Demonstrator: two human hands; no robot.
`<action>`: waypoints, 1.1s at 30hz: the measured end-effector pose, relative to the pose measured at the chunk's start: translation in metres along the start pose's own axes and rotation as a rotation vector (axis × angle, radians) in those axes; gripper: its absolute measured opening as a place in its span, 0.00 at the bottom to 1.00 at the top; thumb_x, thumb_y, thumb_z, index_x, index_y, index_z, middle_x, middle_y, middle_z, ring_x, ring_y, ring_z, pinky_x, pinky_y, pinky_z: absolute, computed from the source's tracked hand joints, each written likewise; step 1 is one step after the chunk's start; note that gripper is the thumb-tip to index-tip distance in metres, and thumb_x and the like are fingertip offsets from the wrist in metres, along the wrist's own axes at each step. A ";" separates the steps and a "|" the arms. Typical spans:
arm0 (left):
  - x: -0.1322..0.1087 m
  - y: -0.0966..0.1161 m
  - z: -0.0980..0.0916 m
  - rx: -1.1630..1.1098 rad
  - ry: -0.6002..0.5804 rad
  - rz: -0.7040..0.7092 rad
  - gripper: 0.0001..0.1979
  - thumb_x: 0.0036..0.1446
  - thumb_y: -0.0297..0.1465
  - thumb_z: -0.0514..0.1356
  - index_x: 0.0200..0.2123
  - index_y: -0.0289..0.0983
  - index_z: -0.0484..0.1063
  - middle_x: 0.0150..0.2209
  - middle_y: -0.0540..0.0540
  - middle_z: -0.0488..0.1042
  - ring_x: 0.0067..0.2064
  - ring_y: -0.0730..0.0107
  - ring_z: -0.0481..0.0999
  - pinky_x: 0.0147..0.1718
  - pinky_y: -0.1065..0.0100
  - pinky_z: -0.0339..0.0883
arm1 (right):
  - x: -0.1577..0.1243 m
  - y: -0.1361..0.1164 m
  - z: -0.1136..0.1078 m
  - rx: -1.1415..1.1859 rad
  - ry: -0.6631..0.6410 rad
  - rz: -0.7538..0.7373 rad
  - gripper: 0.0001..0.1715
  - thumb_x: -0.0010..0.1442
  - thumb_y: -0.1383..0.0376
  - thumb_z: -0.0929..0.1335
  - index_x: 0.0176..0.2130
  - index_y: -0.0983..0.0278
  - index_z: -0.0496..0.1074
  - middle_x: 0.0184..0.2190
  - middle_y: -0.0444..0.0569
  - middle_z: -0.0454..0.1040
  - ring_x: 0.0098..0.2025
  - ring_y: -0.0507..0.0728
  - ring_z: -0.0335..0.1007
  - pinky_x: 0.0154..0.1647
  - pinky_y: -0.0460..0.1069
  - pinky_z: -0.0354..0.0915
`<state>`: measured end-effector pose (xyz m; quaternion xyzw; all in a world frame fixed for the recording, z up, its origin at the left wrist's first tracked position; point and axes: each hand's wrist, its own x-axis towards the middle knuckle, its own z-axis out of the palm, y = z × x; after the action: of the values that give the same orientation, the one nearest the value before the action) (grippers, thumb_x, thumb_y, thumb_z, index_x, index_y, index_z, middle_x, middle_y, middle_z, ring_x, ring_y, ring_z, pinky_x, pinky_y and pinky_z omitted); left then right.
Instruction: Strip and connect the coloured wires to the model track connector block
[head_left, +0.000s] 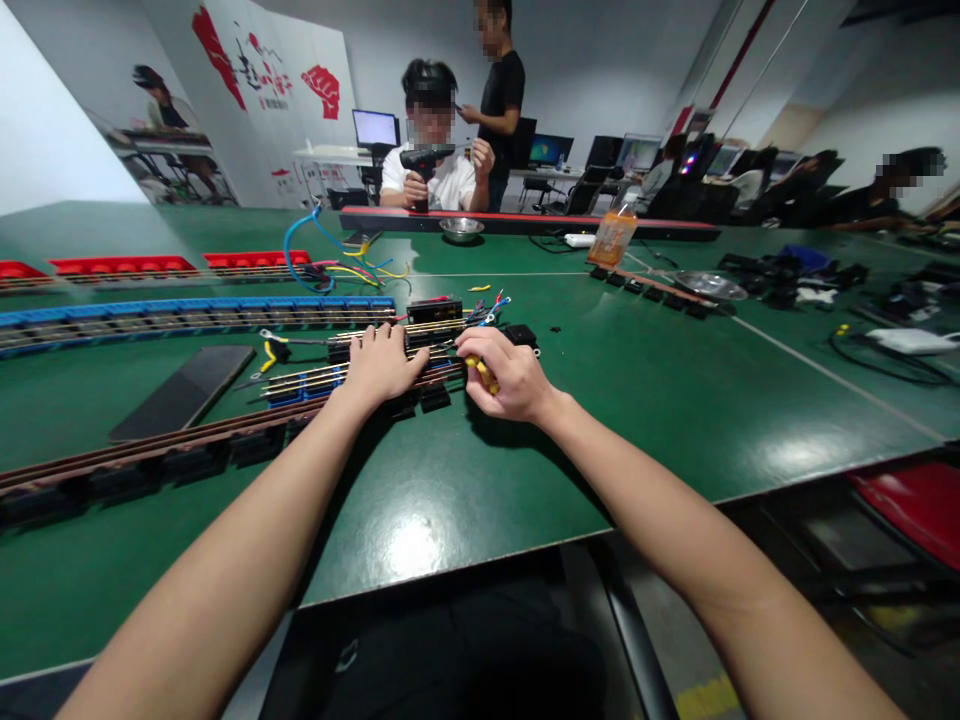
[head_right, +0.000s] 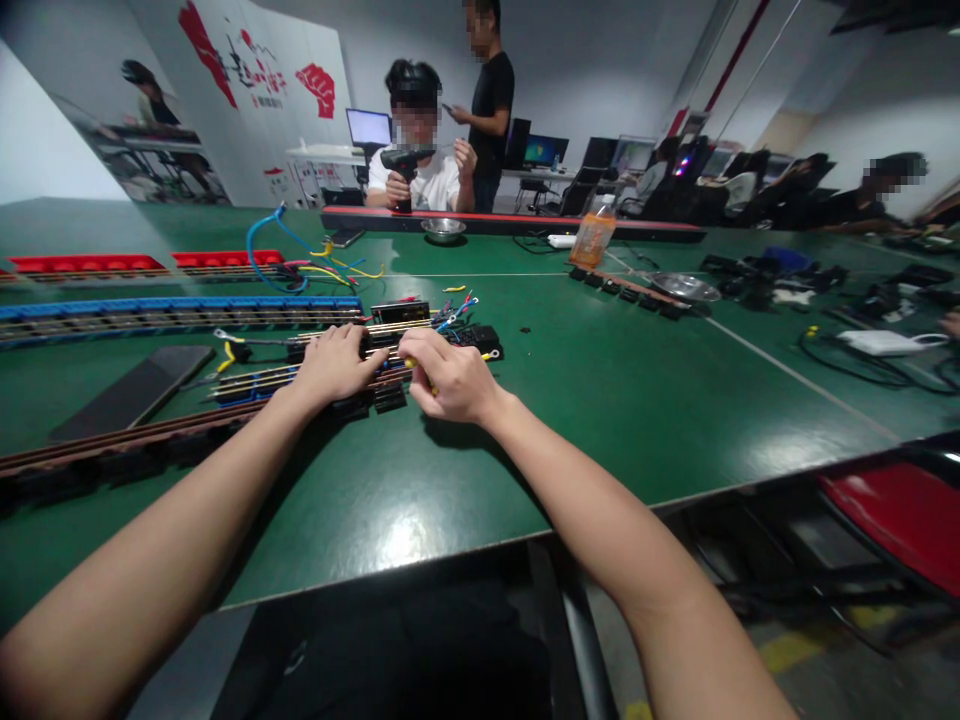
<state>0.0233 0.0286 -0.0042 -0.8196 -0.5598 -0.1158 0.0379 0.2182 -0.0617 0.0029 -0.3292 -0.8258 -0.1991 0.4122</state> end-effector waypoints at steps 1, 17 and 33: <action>0.000 0.000 -0.001 -0.002 -0.001 0.001 0.32 0.64 0.48 0.47 0.60 0.31 0.65 0.62 0.31 0.67 0.64 0.40 0.63 0.60 0.46 0.58 | 0.001 0.000 0.000 0.010 0.020 0.018 0.21 0.55 0.73 0.63 0.49 0.60 0.64 0.46 0.53 0.75 0.49 0.56 0.75 0.41 0.50 0.76; 0.000 -0.002 0.001 -0.004 -0.008 0.012 0.34 0.64 0.49 0.46 0.61 0.29 0.65 0.63 0.29 0.66 0.65 0.38 0.62 0.61 0.44 0.57 | 0.005 -0.009 0.003 0.006 0.318 0.392 0.09 0.59 0.67 0.66 0.42 0.61 0.65 0.36 0.48 0.69 0.34 0.53 0.70 0.31 0.49 0.71; 0.000 -0.001 -0.001 -0.014 -0.006 0.003 0.32 0.64 0.48 0.47 0.60 0.32 0.65 0.62 0.32 0.67 0.64 0.41 0.64 0.60 0.46 0.58 | 0.001 -0.014 0.001 0.324 0.311 0.422 0.22 0.61 0.64 0.66 0.55 0.59 0.60 0.36 0.44 0.77 0.15 0.45 0.57 0.13 0.45 0.55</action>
<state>0.0225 0.0284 -0.0034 -0.8211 -0.5578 -0.1171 0.0306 0.2075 -0.0710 0.0024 -0.3889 -0.6872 -0.0231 0.6132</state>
